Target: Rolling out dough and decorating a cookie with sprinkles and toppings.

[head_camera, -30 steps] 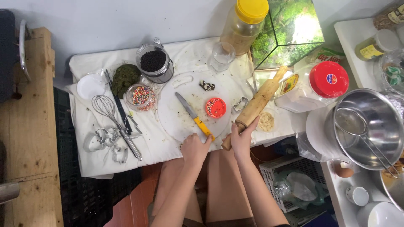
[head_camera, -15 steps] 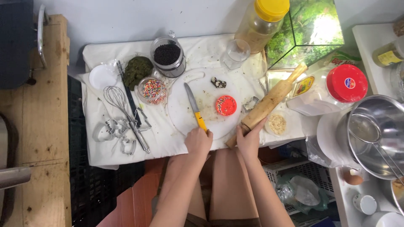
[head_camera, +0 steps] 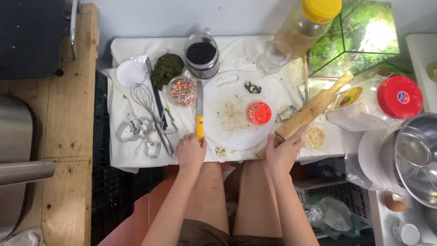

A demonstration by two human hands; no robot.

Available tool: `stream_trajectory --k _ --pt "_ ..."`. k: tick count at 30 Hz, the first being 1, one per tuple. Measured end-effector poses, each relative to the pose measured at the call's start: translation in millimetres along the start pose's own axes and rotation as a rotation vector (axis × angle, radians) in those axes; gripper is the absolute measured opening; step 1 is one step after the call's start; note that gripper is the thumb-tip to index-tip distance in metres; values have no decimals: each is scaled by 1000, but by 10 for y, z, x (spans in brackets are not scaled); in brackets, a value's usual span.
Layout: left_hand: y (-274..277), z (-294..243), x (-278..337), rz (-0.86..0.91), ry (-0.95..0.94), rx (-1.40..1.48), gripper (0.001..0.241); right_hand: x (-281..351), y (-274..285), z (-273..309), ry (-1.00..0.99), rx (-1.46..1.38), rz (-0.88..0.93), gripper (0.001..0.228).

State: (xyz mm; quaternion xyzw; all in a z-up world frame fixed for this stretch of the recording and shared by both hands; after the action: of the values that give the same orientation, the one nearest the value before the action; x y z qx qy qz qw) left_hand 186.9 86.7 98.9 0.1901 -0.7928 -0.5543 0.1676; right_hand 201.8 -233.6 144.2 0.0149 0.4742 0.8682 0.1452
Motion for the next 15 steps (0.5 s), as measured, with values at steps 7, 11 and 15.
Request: stream_trajectory --k 7,11,15 --pt "178 294 -156 -62 13 10 35 -313 -368 505 501 114 54 105" --pt "155 400 -201 -88 2 -53 37 -606 -649 500 621 137 104 111" --pt "153 441 -185 -124 -5 -35 37 -756 -750 426 612 151 161 112"
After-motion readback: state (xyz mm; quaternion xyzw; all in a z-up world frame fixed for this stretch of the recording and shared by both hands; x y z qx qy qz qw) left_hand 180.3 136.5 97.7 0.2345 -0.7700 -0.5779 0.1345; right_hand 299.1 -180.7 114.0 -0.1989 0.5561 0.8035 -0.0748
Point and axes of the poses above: each hand's wrist, its own x-axis away from the middle knuckle, its own y-axis out of the back of the hand, z = x × y, the point moved 8 cm from there along -x, towards the middle knuckle, and after that the axes turned 11 degrees about y, right-handed, at the moved point
